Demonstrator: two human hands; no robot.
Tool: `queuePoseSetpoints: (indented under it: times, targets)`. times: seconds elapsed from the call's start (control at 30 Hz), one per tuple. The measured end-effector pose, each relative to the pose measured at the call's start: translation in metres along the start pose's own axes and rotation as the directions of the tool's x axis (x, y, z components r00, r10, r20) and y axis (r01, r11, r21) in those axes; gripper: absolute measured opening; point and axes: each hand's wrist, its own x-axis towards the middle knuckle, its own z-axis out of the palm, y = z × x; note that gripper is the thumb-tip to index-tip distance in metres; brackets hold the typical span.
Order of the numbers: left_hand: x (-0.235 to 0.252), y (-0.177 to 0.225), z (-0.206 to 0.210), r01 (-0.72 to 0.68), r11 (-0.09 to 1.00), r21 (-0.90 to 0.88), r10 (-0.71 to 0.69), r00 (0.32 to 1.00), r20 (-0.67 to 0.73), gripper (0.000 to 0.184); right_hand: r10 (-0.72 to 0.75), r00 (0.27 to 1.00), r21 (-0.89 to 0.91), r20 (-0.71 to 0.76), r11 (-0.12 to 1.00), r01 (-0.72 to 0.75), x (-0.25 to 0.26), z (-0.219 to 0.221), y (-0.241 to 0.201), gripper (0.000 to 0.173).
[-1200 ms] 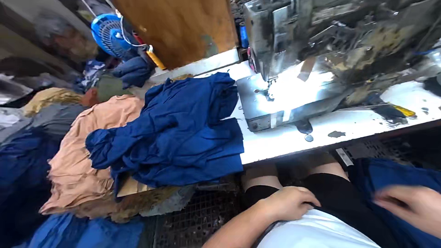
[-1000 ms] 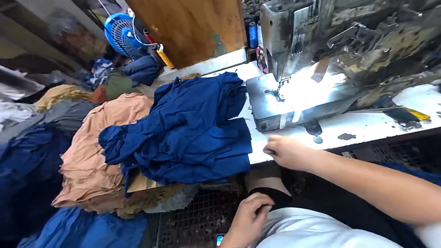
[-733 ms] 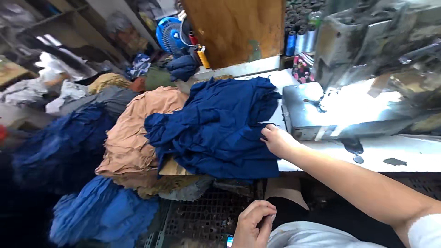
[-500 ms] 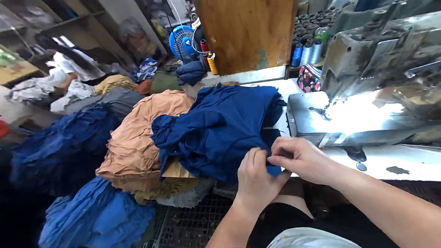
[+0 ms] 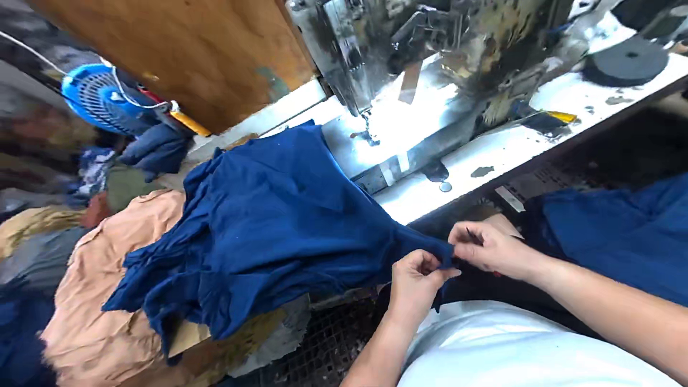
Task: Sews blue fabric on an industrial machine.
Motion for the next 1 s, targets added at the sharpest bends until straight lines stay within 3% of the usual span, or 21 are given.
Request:
queuePoseSetpoints:
  times: [0.07,0.13,0.23,0.3,0.37,0.4,0.47,0.5,0.53,0.57,0.6,0.63,0.67,0.73,0.8,0.87,1.0]
  targets:
    - [-0.006,-0.017,0.015,-0.057,0.998,0.003,0.057,0.997,-0.048,0.019,0.06,0.996,-0.083,0.068,0.995,-0.054,-0.006,0.009,0.009,0.051]
    - [-0.007,-0.019,0.021,-0.076,0.997,0.006,0.076,0.996,-0.038,0.004,0.044,0.999,-0.168,0.02,0.985,-0.04,-0.003,0.016,0.008,0.045]
    - [-0.009,-0.014,0.02,-0.069,0.991,-0.114,0.066,0.997,-0.038,0.01,-0.216,0.975,-0.272,-0.046,0.942,0.196,0.0,0.016,0.011,0.032]
    - [-0.017,-0.011,0.016,-0.101,0.969,-0.226,0.084,0.993,-0.083,0.008,-0.42,0.905,-0.385,-0.069,0.848,0.364,0.0,0.014,0.013,0.026]
    - [-0.027,-0.007,0.006,-0.132,0.885,-0.447,0.102,0.991,-0.091,0.01,-0.504,0.857,-0.596,-0.106,0.723,0.351,0.001,0.005,0.015,0.012]
    - [-0.031,-0.002,-0.001,-0.122,0.794,-0.596,0.094,0.993,-0.077,0.011,-0.466,0.874,-0.637,-0.135,0.716,0.284,0.003,0.001,0.017,0.013]
    - [-0.037,0.004,-0.015,-0.112,0.599,-0.793,0.134,0.99,-0.039,0.015,-0.32,0.913,-0.501,-0.252,0.851,0.159,0.01,-0.003,0.024,0.013]
    - [-0.037,0.002,-0.021,-0.153,0.616,-0.773,0.179,0.983,-0.052,0.015,-0.224,0.928,-0.315,-0.298,0.941,0.126,0.014,-0.002,0.022,0.009]
    - [-0.036,0.0,-0.027,-0.237,0.731,-0.639,0.233,0.968,-0.092,0.013,-0.121,0.946,-0.049,-0.3,0.993,0.111,0.016,0.0,0.014,0.004]
    - [-0.036,-0.001,-0.034,-0.312,0.85,-0.425,0.283,0.95,-0.131,0.011,-0.019,0.968,0.252,-0.251,0.964,0.084,0.018,0.001,0.003,0.006]
    - [-0.034,0.0,-0.041,-0.335,0.906,-0.258,0.293,0.938,-0.188,0.011,0.045,0.989,0.508,-0.14,0.86,0.033,0.02,0.001,-0.006,0.01]
    - [-0.032,0.003,-0.046,-0.308,0.926,-0.217,0.249,0.932,-0.264,0.01,0.04,0.999,0.677,0.003,0.736,-0.031,0.021,0.0,-0.011,0.012]
    - [-0.03,0.007,-0.048,-0.264,0.917,-0.298,0.159,0.929,-0.335,0.008,-0.022,0.989,0.765,0.148,0.636,-0.1,0.023,0.0,-0.012,0.013]
    - [-0.032,0.014,-0.052,-0.213,0.811,-0.545,-0.01,0.926,-0.377,0.011,-0.151,0.924,0.817,0.352,0.531,-0.225,0.024,0.002,-0.013,0.02]
    - [-0.041,0.016,-0.057,-0.238,0.754,-0.612,-0.001,0.932,-0.364,0.014,-0.173,0.919,0.788,0.355,0.584,-0.195,0.021,0.003,-0.02,0.018]
    - [-0.054,0.017,-0.062,-0.308,0.808,-0.502,0.146,0.931,-0.335,0.014,-0.222,0.93,0.682,0.292,0.73,-0.04,0.013,0.001,-0.029,0.006]
    - [-0.068,0.023,-0.067,-0.422,0.904,-0.063,0.396,0.885,-0.246,0.018,-0.416,0.887,0.42,0.198,0.854,0.307,0.002,0.001,-0.043,0.024]
